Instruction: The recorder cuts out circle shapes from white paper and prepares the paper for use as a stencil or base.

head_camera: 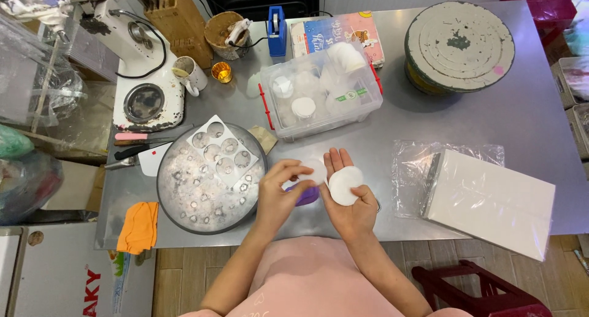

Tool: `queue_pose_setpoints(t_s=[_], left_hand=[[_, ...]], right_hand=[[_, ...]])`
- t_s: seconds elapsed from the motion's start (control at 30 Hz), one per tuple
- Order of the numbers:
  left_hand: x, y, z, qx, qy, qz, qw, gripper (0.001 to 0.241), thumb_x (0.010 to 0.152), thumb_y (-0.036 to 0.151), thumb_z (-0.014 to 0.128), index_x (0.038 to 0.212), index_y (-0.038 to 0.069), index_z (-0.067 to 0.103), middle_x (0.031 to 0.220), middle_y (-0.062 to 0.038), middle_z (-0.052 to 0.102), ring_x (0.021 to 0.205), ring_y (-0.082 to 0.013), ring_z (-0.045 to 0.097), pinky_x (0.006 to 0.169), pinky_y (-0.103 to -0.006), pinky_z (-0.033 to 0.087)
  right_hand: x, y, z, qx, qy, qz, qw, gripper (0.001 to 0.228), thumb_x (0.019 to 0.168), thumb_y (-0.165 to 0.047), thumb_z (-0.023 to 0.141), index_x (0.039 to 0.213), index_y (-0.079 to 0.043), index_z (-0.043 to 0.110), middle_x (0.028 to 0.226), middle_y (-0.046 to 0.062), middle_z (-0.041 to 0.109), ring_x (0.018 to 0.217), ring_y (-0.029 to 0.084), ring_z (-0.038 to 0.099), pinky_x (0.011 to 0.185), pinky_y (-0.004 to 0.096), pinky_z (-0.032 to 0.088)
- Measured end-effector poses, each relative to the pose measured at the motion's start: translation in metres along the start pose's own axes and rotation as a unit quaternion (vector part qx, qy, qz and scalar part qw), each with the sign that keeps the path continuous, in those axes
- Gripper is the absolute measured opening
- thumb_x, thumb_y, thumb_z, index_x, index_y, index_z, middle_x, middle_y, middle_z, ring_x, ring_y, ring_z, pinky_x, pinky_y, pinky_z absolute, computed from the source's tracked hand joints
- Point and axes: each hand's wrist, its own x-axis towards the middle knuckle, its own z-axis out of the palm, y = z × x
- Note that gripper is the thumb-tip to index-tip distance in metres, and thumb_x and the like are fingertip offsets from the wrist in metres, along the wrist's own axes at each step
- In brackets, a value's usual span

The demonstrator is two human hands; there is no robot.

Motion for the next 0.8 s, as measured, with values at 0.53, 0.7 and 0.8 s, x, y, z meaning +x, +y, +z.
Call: queue_pose_setpoints(t_s=[0.53,0.7,0.8], left_hand=[[-0.008,-0.064,0.037,-0.294,-0.095,-0.137,0.941,0.035,0.084,0.005,0.084,0.105,0.002,0.056,0.097,-0.005,0.066,0.080,-0.0051,0.064,0.068,-0.0213,0.053],[-0.006,-0.068,0.026,-0.247,-0.116,-0.151,0.950,0.028,0.090,0.004,0.081,0.111,0.002,0.063,0.087,-0.005,0.060,0.073,-0.0077,0.051,0.064,-0.0220,0.042],[0.004,-0.018,0.009,-0.147,-0.141,0.006,0.979,0.032,0.090,0.003,0.073,0.122,0.004,0.070,0.107,-0.003,0.057,0.097,-0.0105,0.058,0.081,-0.0235,0.049]], right_hand=[[0.010,0.001,-0.046,-0.017,-0.075,0.031,0.997,0.076,0.088,-0.022,0.049,0.159,-0.001,0.027,0.162,0.022,0.035,0.150,0.033,0.034,0.123,0.051,0.026],[0.023,-0.023,-0.079,-0.438,0.017,-0.013,0.898,0.037,0.106,-0.025,0.057,0.112,0.009,0.070,0.103,0.020,0.072,0.091,0.027,0.073,0.080,0.046,0.066],[0.020,-0.030,-0.054,-0.413,0.024,0.029,0.910,0.033,0.103,-0.024,0.056,0.106,0.004,0.073,0.097,0.017,0.075,0.086,0.023,0.075,0.075,0.041,0.066]])
